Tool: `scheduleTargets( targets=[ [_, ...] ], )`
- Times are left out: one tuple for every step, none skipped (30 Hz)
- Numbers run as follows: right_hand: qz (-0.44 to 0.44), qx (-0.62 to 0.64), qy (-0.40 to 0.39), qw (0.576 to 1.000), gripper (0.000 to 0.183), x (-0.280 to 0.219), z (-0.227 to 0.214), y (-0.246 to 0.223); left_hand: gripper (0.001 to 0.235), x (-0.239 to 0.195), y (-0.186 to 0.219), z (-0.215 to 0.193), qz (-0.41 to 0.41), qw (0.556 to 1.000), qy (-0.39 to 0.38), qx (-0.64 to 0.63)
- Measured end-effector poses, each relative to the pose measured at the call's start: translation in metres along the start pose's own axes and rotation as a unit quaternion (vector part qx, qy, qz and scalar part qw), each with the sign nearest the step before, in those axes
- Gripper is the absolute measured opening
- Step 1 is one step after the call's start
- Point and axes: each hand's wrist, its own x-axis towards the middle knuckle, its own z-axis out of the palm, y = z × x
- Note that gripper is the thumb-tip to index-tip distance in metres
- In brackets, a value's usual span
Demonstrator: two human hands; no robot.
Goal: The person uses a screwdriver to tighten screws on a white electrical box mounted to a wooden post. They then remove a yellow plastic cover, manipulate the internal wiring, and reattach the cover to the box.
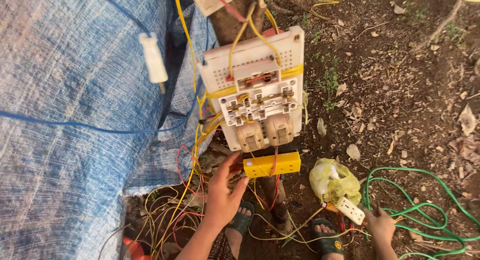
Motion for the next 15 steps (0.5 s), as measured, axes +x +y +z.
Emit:
scheduleTargets(
  targets=[
    [-0.002, -0.002, 0.005, 1.0, 0.053, -0.035, -0.018, -0.036, 0.056, 0.001, -0.001, 0.0, 0.002, 1.0, 0.002, -0.005],
    [-0.072, 0.038, -0.026, 0.996, 0.045, -0.071, -0.036, -0.072, 0.058, 0.001, -0.002, 0.0, -0.026, 0.999, -0.026, -0.031],
    [-0.141, 0.076, -0.056, 0.986, 0.038, -0.108, -0.053, -0.105, 0.061, 0.0, -0.003, 0.001, -0.053, 0.995, -0.054, -0.058],
    [-0.142, 0.072, -0.051, 0.986, 0.038, -0.134, -0.063, -0.125, 0.061, 0.001, -0.014, 0.003, -0.052, 0.995, -0.052, -0.064],
    [-0.217, 0.086, -0.067, 0.97, 0.034, -0.159, -0.074, -0.147, 0.046, 0.003, -0.023, 0.004, -0.064, 0.992, -0.039, -0.101],
    [-0.291, 0.098, -0.083, 0.948, 0.032, -0.186, -0.084, -0.169, 0.035, 0.004, -0.031, 0.005, -0.076, 0.987, -0.027, -0.137],
    [-0.297, 0.094, -0.079, 0.947, 0.032, -0.207, -0.09, -0.189, 0.035, 0.007, -0.029, 0.003, -0.072, 0.987, -0.022, -0.143],
    [-0.41, 0.081, -0.058, 0.907, 0.037, -0.229, -0.095, -0.208, 0.03, 0.009, -0.027, 0.002, -0.106, 0.988, -0.026, -0.105],
    [-0.514, 0.067, -0.035, 0.855, 0.042, -0.254, -0.099, -0.224, 0.027, 0.01, -0.025, -0.001, -0.141, 0.987, -0.033, -0.067],
    [-0.517, 0.063, -0.032, 0.853, 0.042, -0.265, -0.094, -0.234, 0.027, 0.011, -0.036, 0.004, -0.138, 0.987, -0.031, -0.073],
    [-0.549, 0.072, 0.015, 0.832, 0.052, -0.275, -0.089, -0.245, 0.023, 0.012, -0.047, 0.009, -0.126, 0.979, 0.002, -0.158],
    [-0.58, 0.082, 0.061, 0.808, 0.062, -0.285, -0.084, -0.255, 0.02, 0.015, -0.058, 0.014, -0.113, 0.963, 0.035, -0.242],
    [-0.583, 0.079, 0.064, 0.806, 0.062, -0.292, -0.08, -0.264, 0.02, 0.014, -0.058, 0.014, -0.11, 0.962, 0.036, -0.247],
    [-0.578, 0.075, 0.06, 0.81, 0.069, -0.298, -0.077, -0.273, 0.019, 0.015, -0.059, 0.014, -0.126, 0.953, 0.025, -0.274],
    [-0.572, 0.073, 0.056, 0.815, 0.076, -0.304, -0.072, -0.282, 0.019, 0.015, -0.059, 0.014, -0.142, 0.943, 0.013, -0.301]
  ],
)
